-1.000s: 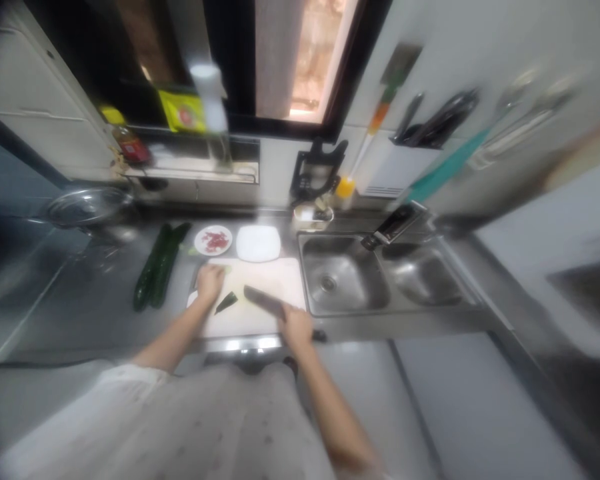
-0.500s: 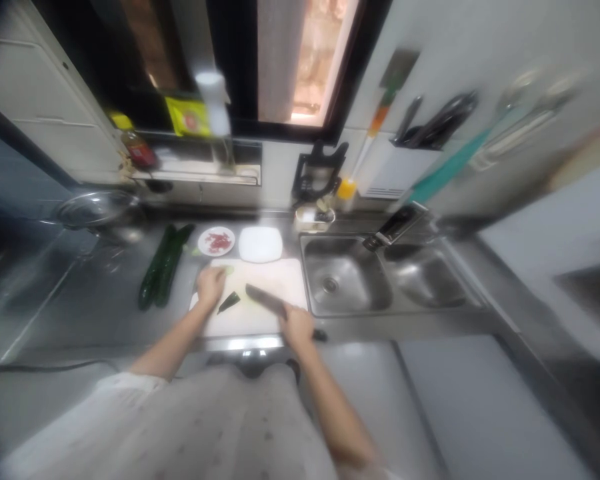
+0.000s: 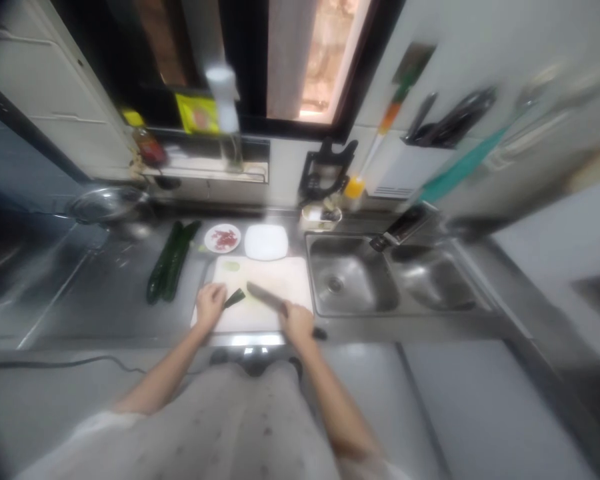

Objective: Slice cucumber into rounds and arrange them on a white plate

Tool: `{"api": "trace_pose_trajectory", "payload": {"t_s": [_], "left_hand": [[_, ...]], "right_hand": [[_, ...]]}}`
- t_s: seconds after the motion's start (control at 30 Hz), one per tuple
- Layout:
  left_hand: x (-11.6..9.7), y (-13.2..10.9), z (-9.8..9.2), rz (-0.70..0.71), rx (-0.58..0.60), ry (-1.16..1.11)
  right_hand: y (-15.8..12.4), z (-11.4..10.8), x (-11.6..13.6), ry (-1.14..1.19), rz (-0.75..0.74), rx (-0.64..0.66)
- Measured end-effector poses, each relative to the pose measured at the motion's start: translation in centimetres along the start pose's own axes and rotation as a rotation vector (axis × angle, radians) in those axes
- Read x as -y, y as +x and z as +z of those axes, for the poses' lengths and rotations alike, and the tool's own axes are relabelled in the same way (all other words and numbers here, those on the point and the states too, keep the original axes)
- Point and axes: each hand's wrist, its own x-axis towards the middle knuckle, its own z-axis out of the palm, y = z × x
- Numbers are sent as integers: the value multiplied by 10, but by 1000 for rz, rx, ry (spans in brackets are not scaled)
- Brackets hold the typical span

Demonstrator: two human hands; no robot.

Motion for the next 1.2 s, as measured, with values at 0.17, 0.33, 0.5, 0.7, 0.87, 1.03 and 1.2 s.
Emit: {"api": "trace_pose_trajectory", "payload": {"t_s": [0.17,0.33,0.5,0.7,0.87,1.03,1.2], "left_hand": [[2,-13,5,48,-7,-73],[-5,-18,6,120,2,-102],[-12,-15,6,206,46,-114],[-11,-12,8,269,85,-114],[-10,-13,10,293,85,-129],[-8,-14,13,330,75,-140],[-4,-14,17,362,85,-121]], "right_hand": [[1,1,9,84,-8,-14],[4,5,18,161,-22,-23],[11,4,32,133,-80,-19],[16,3,49,85,-134,35],[15,2,59,58,-162,61],[14,1,64,68,-182,68],[15,1,68,60,-181,82]]}}
